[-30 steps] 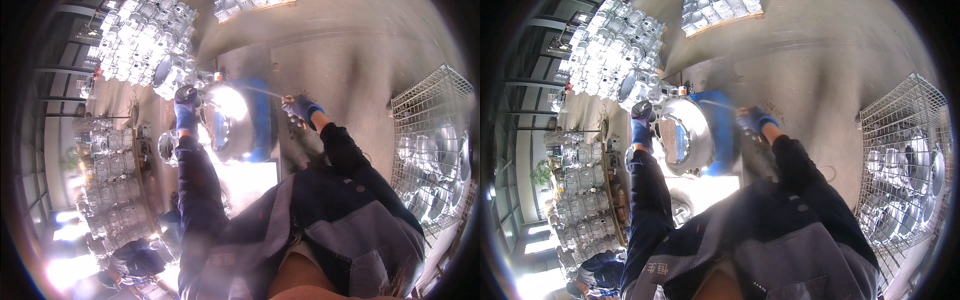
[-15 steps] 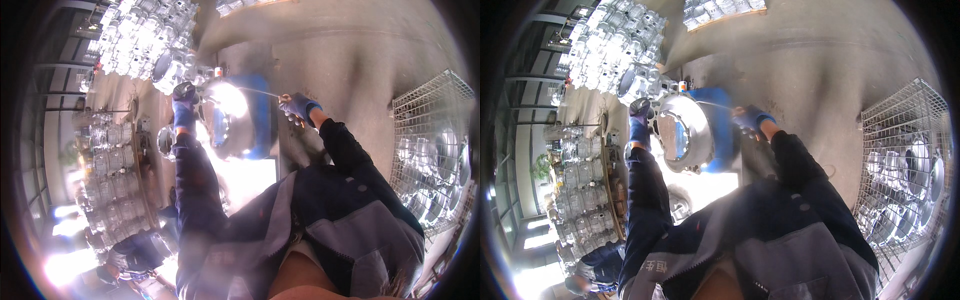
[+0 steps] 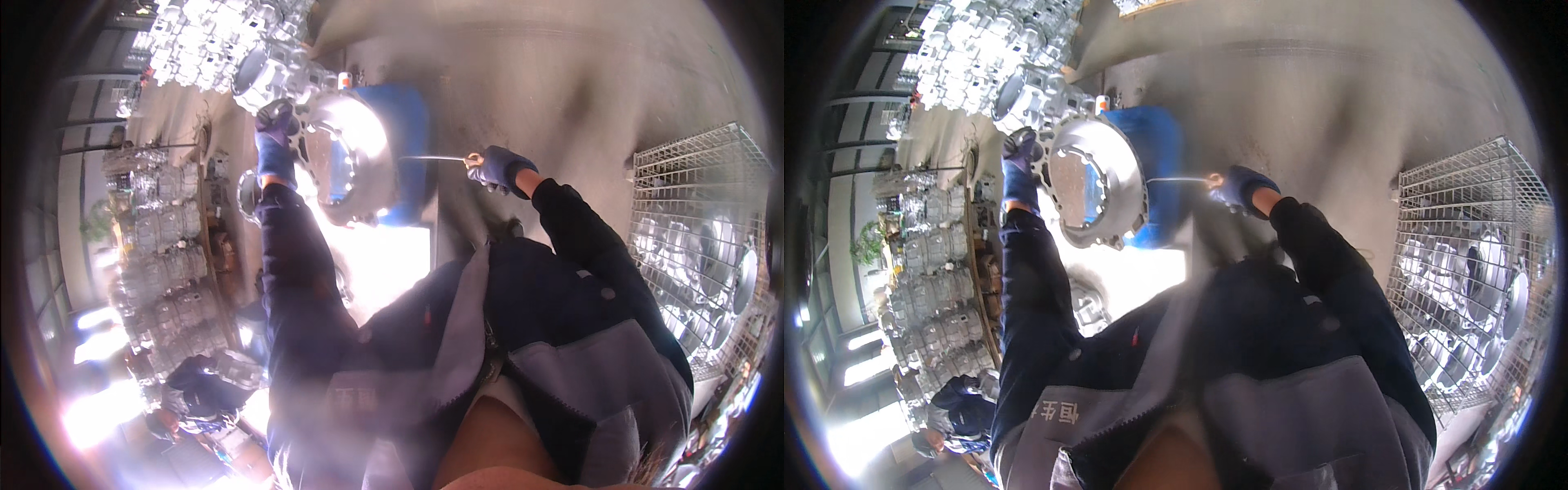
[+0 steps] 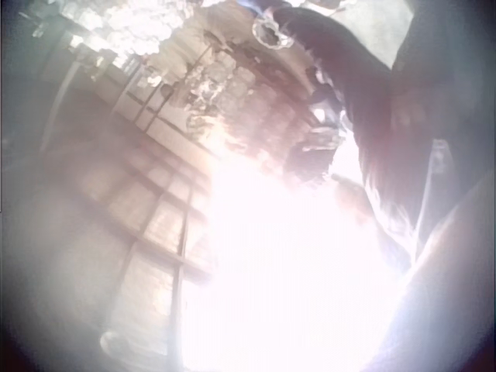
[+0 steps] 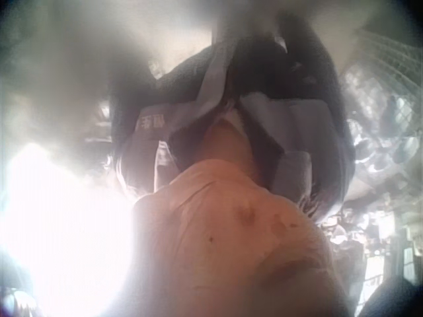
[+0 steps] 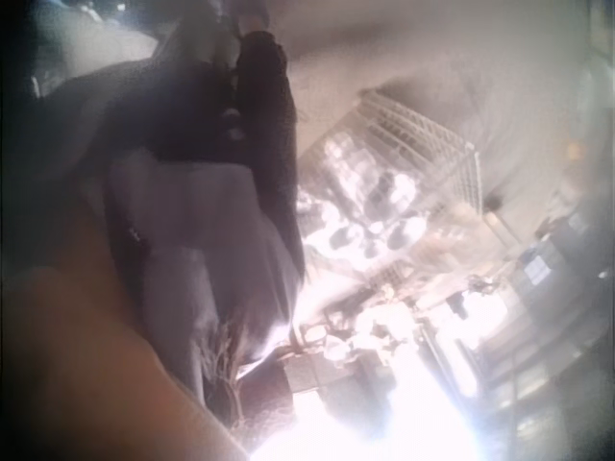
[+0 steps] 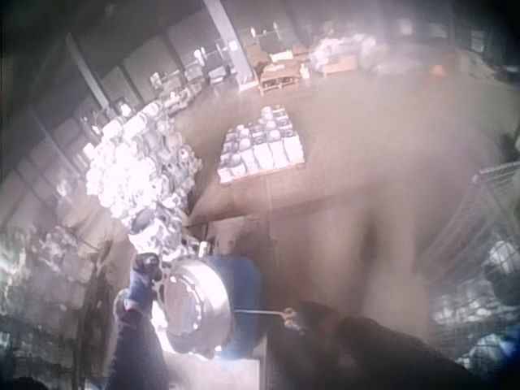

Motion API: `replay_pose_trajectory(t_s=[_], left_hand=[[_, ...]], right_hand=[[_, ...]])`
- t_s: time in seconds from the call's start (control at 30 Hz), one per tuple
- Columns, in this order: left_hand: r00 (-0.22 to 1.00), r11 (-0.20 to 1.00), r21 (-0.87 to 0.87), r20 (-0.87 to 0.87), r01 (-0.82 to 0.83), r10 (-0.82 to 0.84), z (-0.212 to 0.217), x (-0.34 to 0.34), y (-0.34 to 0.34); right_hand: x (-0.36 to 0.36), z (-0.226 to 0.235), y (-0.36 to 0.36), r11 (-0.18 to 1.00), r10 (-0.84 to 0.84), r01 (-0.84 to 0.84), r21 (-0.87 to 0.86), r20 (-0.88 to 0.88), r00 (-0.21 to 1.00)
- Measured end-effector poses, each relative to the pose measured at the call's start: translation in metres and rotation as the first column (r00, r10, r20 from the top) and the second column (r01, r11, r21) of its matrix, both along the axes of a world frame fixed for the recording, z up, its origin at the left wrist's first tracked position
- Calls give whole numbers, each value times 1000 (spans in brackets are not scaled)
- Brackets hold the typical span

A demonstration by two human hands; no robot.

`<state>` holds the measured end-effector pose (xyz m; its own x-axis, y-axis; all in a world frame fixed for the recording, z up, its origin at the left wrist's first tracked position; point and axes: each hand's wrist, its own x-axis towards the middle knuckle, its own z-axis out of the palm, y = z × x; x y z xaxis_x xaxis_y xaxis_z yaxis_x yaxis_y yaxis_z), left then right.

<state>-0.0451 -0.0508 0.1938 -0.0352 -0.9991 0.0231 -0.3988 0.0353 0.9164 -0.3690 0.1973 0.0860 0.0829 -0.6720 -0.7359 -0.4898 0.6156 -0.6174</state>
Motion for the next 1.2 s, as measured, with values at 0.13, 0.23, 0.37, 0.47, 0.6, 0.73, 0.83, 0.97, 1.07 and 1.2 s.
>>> replay_pose_trajectory(t_s=[0.13, 0.23, 0.37, 0.47, 0.6, 0.73, 0.83, 0.97, 1.07, 1.2], left_hand=[[996, 998, -12, -56, -63, 62, -8, 21, -2], [990, 999, -1, -135, -42, 41, -13, 44, 0], [970, 994, 24, -219, -106, 109, -16, 84, 17], [976, 982, -60, -138, -177, 168, -24, 115, 47], [961, 934, -230, -43, -275, 273, -65, 147, 92], [891, 910, -133, -302, -393, 340, -133, 177, 145], [781, 802, -36, -259, -596, 568, -182, 165, 189], [596, 692, 67, -455, -718, 662, -212, 114, 243], [204, 667, 338, -776, -664, 597, -223, 93, 247], [227, 527, 297, -660, -796, 716, -223, 102, 235]], right_hand=[[-9, 0, 34, 993, 92, -79, -83, 162, 983], [-21, 15, 52, 990, 126, -103, -98, 276, 953], [-19, 53, 48, 997, 26, -52, 48, 427, 904], [15, 82, 13, 973, 181, -104, -208, 394, 901], [81, 100, -38, 900, 233, -167, -402, 120, 965], [104, 100, -71, 736, 59, -298, -608, -381, 923], [103, 98, -80, 796, 120, -487, -358, -697, 707], [114, 98, -81, 745, 394, -647, -164, -674, 625], [109, 103, -84, 892, 278, -361, -273, -298, 913], [67, 113, -75, 881, 101, -350, -317, -597, 796]])
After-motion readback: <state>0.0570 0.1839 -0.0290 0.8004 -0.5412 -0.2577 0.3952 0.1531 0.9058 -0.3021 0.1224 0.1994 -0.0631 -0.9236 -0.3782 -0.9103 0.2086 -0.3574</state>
